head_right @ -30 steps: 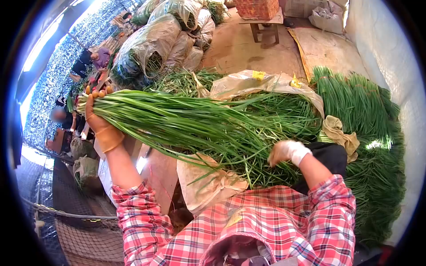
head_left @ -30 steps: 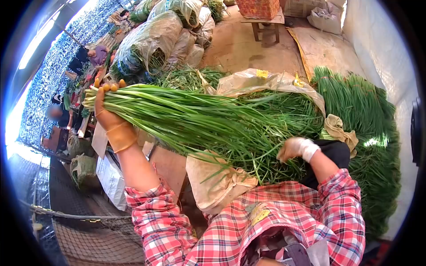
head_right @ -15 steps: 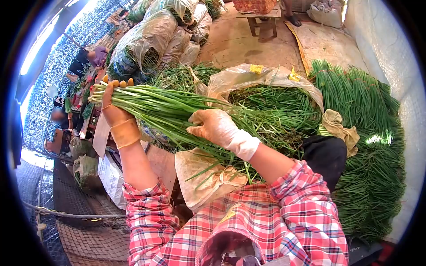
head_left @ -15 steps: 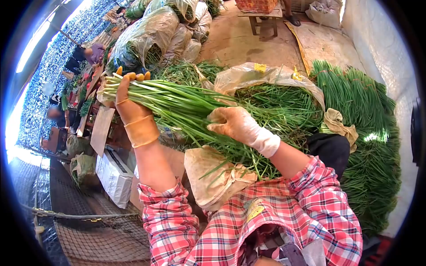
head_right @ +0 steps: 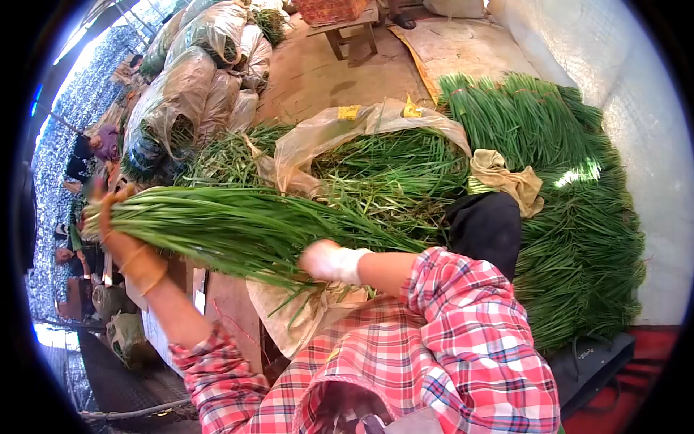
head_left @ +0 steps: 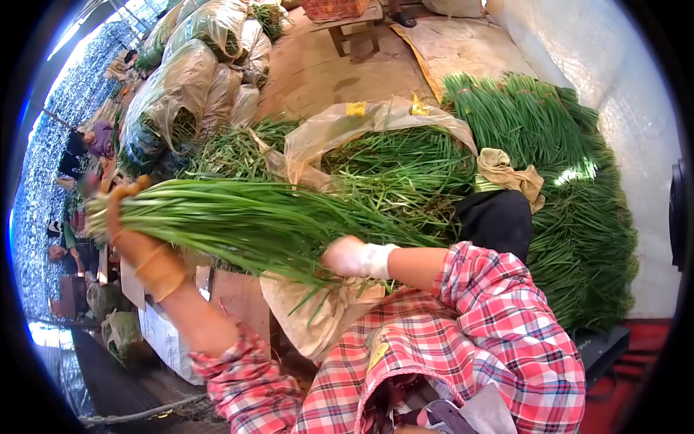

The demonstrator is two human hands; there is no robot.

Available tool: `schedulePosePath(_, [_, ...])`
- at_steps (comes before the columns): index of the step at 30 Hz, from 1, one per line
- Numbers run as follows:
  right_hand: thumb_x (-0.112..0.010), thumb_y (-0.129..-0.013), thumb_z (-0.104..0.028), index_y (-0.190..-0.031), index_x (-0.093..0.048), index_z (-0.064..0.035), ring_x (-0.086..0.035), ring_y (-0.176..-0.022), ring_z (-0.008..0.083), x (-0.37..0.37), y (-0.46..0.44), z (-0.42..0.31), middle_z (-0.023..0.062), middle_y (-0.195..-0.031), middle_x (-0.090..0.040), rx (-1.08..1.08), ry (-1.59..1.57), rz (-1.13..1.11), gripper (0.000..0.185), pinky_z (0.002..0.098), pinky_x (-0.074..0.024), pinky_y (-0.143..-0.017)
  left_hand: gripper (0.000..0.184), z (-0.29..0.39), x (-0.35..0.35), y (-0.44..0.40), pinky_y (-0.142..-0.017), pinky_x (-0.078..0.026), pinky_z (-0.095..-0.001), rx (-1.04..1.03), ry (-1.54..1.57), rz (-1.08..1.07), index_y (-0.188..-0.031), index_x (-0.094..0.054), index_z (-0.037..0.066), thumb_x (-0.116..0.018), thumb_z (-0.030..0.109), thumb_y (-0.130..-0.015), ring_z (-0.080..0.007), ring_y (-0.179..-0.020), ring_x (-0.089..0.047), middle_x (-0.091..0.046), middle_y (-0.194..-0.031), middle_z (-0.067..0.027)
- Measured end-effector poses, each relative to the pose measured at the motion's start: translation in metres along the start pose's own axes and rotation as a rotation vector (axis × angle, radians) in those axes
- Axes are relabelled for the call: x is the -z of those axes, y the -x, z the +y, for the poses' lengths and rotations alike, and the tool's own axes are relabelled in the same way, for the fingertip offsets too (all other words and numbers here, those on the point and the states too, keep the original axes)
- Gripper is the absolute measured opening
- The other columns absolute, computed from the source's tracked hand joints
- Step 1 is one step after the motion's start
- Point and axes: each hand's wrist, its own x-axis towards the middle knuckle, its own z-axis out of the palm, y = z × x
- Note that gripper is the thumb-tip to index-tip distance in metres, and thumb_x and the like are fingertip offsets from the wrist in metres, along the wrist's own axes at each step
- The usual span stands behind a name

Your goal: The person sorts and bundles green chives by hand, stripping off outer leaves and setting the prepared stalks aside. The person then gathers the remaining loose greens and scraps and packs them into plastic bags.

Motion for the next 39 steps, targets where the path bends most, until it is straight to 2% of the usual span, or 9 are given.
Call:
schedulePosePath(4, [-0.064,-0.078,-0.035,-0.111,-0.066,-0.0196,-0.059,-0.105,0.0307,-0.021,0.045,0.052,0.0024,-0.112,-0.063,-0.437,0.321,-0.785,0.036,0.0558,-0.0469,-0.079,0.013,0.066,0.006,-0.024,-0.082,-0.052,-0.0444,-0.184,-0.093,0.086,-0.079,-0.058,0.003,-0.053,0.015,-0.083,-0.0290,-0.087,-0.062,-0.060,-0.079,-0.0132])
schedulePosePath(8, [-0.053,-0.084,-0.049,-0.113,-0.062,-0.0062,-0.066,-0.085,0.0262,0.092,0.103,0.023,0.0155,-0.099,-0.066,-0.045,-0.720,0.142,0.052,0.0373,-0.0535,-0.072,0.019,0.055,-0.062,0.009,-0.065,-0.056,-0.0384,-0.447,-0.210,0.125,-0.088,-0.058,0.000,-0.053,0.018,-0.086,-0.0270,-0.077,-0.064,-0.061,-0.084,-0.0112])
schedulePosePath(10, [-0.049,-0.083,-0.062,-0.132,-0.044,-0.0049,-0.064,-0.093,0.0311,0.090,0.093,-0.001,0.0200,-0.110,-0.062,0.388,-1.730,-0.220,0.076,0.0353,-0.0559,-0.072,0.018,0.030,-0.104,0.051,-0.068,-0.055,-0.0369,-0.634,-0.560,0.082,-0.090,-0.061,0.000,-0.054,0.017,-0.087,-0.0243,-0.081,-0.064,-0.062,-0.091,-0.0132])
schedulePosePath(13, [-0.042,-0.078,-0.073,-0.141,-0.024,-0.0016,-0.059,-0.103,0.0300,0.071,0.061,-0.042,0.0206,-0.123,-0.053,0.431,-2.172,-0.304,0.097,0.0408,-0.0491,-0.086,0.020,-0.038,-0.091,0.099,-0.075,-0.055,-0.0380,-0.646,-0.533,-0.371,-0.104,-0.058,0.005,-0.053,0.018,-0.090,-0.0227,-0.092,-0.061,-0.060,-0.107,-0.0136])
schedulePosePath(17, [-0.041,-0.076,-0.072,-0.141,-0.026,-0.0033,-0.044,-0.122,0.0341,0.084,0.057,-0.024,0.0216,-0.141,-0.034,0.683,-2.275,-0.060,0.096,0.0489,-0.0394,-0.098,0.030,-0.091,-0.086,0.183,-0.080,-0.050,-0.0375,-0.762,-0.742,-1.492,-0.098,-0.059,0.006,-0.063,0.016,-0.070,-0.0189,-0.075,-0.055,-0.056,-0.081,-0.0051])
schedulePosePath(27, [-0.063,-0.081,-0.026,-0.118,-0.051,0.0024,-0.057,-0.088,0.0158,0.065,0.054,-0.010,0.0089,-0.102,-0.060,0.258,-2.490,-0.036,0.047,0.0355,-0.0531,-0.075,0.044,-0.119,-0.052,0.208,-0.090,-0.042,-0.0423,-0.893,-0.773,-1.701,-0.108,-0.057,0.007,-0.060,0.013,-0.065,-0.0242,-0.095,-0.055,-0.057,-0.092,-0.0064])
schedulePosePath(30, [-0.063,-0.079,-0.025,-0.125,-0.045,-0.0021,-0.053,-0.085,0.0159,0.072,0.058,0.001,0.0085,-0.102,-0.057,0.168,-2.288,0.165,0.055,0.0318,-0.0494,-0.070,0.065,-0.091,-0.053,0.206,-0.104,-0.024,-0.0560,-0.627,-1.029,-1.817,-0.133,-0.044,0.018,-0.062,0.021,-0.071,-0.0343,-0.132,-0.032,-0.036,-0.141,-0.0109])
schedulePosePath(34, [-0.063,-0.077,-0.024,-0.133,-0.034,-0.0022,-0.052,-0.079,0.0138,0.079,0.069,0.020,0.0060,-0.100,-0.052,0.394,-2.447,0.134,0.066,0.0283,-0.0477,-0.066,0.065,-0.071,-0.024,0.200,-0.108,-0.015,-0.0541,-0.204,-0.972,-1.526,-0.131,-0.046,0.016,-0.072,0.021,-0.072,-0.0351,-0.133,-0.030,-0.038,-0.141,-0.0075])
schedulePosePath(39, [-0.063,-0.077,-0.020,-0.140,-0.022,-0.0020,-0.056,-0.079,0.0142,0.071,0.072,0.028,0.0044,-0.094,-0.048,0.646,-2.622,0.107,0.077,0.0308,-0.0504,-0.058,0.049,-0.076,-0.006,0.184,-0.094,-0.041,-0.0311,0.755,-0.687,-0.630,-0.127,-0.050,0.007,-0.065,0.017,-0.082,-0.0213,-0.118,-0.049,-0.054,-0.125,-0.0097])
